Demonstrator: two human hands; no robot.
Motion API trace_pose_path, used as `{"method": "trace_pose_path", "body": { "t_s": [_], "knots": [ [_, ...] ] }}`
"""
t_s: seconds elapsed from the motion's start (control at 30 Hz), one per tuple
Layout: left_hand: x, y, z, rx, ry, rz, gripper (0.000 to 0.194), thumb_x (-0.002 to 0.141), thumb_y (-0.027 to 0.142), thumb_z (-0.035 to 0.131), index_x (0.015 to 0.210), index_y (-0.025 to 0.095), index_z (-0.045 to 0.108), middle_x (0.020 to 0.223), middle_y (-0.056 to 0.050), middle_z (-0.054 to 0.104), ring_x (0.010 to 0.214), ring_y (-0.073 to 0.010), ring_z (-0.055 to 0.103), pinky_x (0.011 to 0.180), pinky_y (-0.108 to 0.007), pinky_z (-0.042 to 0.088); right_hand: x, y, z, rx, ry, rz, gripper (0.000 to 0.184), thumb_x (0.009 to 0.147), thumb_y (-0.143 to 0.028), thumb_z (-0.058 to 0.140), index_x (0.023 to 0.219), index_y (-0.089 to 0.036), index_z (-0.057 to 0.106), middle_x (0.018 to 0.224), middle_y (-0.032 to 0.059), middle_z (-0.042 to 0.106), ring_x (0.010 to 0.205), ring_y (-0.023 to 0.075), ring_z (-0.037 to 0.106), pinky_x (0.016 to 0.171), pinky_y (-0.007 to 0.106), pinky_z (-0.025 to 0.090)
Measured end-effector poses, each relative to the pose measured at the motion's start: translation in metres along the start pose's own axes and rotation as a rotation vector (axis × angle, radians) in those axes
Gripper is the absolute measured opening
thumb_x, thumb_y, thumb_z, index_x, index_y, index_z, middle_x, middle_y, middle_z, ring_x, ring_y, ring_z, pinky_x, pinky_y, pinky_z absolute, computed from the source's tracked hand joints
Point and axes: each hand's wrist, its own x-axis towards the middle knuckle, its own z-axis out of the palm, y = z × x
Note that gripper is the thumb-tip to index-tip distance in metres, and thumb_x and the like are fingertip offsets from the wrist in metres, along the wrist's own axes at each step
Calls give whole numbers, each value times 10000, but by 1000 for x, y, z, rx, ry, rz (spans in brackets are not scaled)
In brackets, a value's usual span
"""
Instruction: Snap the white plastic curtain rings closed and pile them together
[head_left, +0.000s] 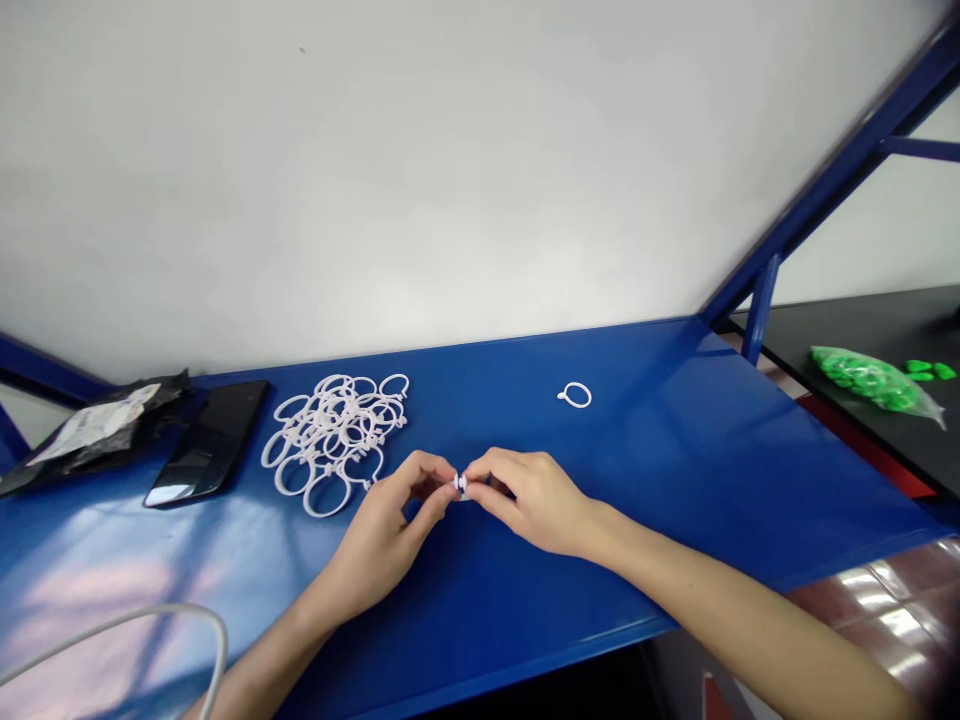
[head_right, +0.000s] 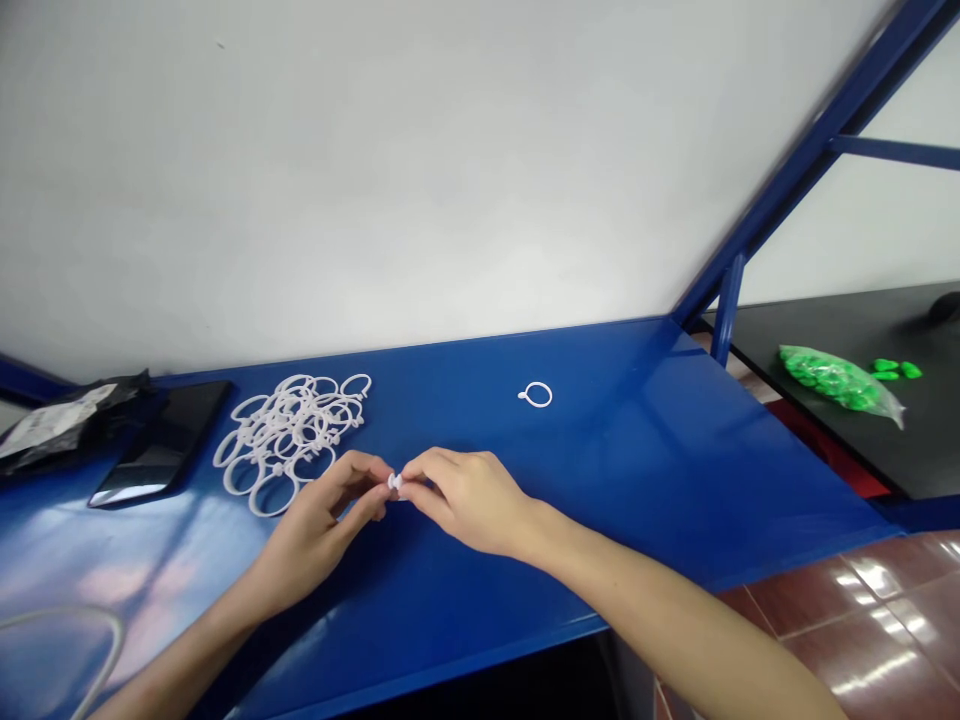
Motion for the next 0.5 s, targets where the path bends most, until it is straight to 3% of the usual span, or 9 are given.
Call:
{"method": "trace_pose_path", "body": {
  "t_s": [0.2, 0.37, 0.5],
  "knots": [
    [0, 0, 3, 82, 27, 81, 98, 983, 287, 555, 975, 231, 635, 842, 9, 723, 722, -126, 688, 647, -230, 530, 0, 1, 5, -144, -22, -72, 274, 1093, -356, 450, 1053, -196, 668, 973, 35, 761, 792, 155, 715, 697, 266, 499],
    [-1, -4, 8, 142, 52, 141, 106, 976, 213, 523, 920, 233, 611, 722, 38, 675, 607, -110, 638, 593, -212, 501, 0, 0, 5, -261, -93, -124, 347, 1114, -343, 374, 1038, -196, 679, 932, 25, 729, 740, 138, 679, 647, 255, 464],
    [-5, -9, 13, 187, 97, 187, 123, 980, 167, 488, 918, 244, 561, 737, 48, 667, 598, -104, 628, 601, -208, 499, -2, -3, 4, -314, -121, -139, 337, 1112, -334, 380, 1041, -197, 679, 900, 20, 694, 681, 130, 645, 608, 255, 442]
  ]
}}
